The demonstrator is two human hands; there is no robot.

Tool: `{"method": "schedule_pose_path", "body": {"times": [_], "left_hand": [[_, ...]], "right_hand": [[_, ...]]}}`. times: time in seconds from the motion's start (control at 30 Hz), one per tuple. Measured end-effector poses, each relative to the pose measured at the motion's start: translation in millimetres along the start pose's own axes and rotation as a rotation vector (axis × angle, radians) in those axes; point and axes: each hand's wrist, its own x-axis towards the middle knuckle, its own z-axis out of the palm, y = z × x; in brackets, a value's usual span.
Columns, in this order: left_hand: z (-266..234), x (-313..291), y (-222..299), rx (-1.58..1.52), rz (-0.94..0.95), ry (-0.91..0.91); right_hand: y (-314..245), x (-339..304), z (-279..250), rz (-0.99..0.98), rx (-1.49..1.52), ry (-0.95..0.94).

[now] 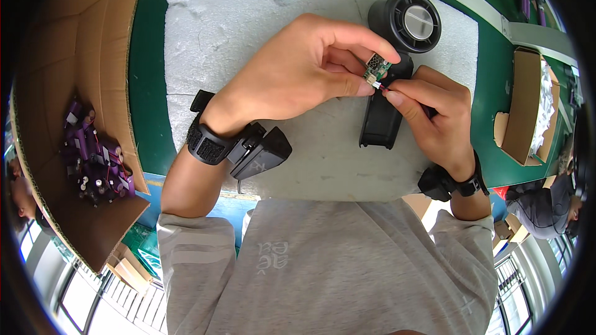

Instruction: Assemble handheld fans by connecting a circuit board and inserting batteries into the housing.

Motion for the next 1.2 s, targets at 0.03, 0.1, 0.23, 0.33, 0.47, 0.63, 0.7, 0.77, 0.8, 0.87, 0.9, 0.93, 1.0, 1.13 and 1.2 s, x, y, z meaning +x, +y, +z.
{"method": "schedule_pose_path", "body": {"times": [0.03, 0.1, 0.23, 0.33, 0.47, 0.63, 0.7, 0.77, 0.8, 0.87, 0.9, 0.93, 1.0, 1.13, 1.2], "left_hand": [[0, 0, -1, 0.000, 0.000, 0.000], [1, 1, -1, -0.044, 0.008, 0.024], [0, 1, -1, -0.078, -0.002, 0.040], [0, 1, -3, -0.088, -0.007, 0.041], [0, 2, -6, -0.096, 0.001, 0.038], [-2, 2, -5, -0.074, -0.022, 0.014], [-2, 2, -4, -0.062, -0.039, 0.003], [-3, 2, -3, -0.068, -0.053, 0.001], [-3, 2, -3, -0.070, -0.060, 0.000], [-1, 2, -3, -0.059, -0.058, 0.008], [0, 2, -2, -0.048, -0.055, 0.016], [1, 1, -2, -0.036, -0.053, 0.023], [2, 1, -2, -0.020, -0.043, 0.033], [7, 1, -1, 0.013, -0.011, 0.085], [9, 0, -1, 0.017, 0.013, 0.145]], "right_hand": [[-1, 0, 0, 0.001, 0.000, 0.000], [-3, 0, 0, 0.021, -0.017, 0.017], [-4, 0, 0, 0.032, -0.039, 0.028], [-3, -1, 0, 0.026, -0.028, 0.040], [-2, -1, 1, 0.006, 0.008, 0.049], [-3, 0, 2, 0.001, -0.006, 0.033], [-4, 0, 2, 0.005, -0.014, 0.036], [-5, 0, 1, 0.026, -0.029, 0.030], [-6, 0, 1, 0.036, -0.037, 0.027], [-5, 0, 1, 0.036, -0.038, 0.025], [-4, 0, 0, 0.035, -0.039, 0.024], [-4, 0, 0, 0.035, -0.041, 0.022], [-4, 0, 1, 0.034, -0.041, 0.024], [-4, 0, 2, 0.025, -0.041, 0.026], [-3, 0, 2, 0.015, -0.042, 0.028]]}}
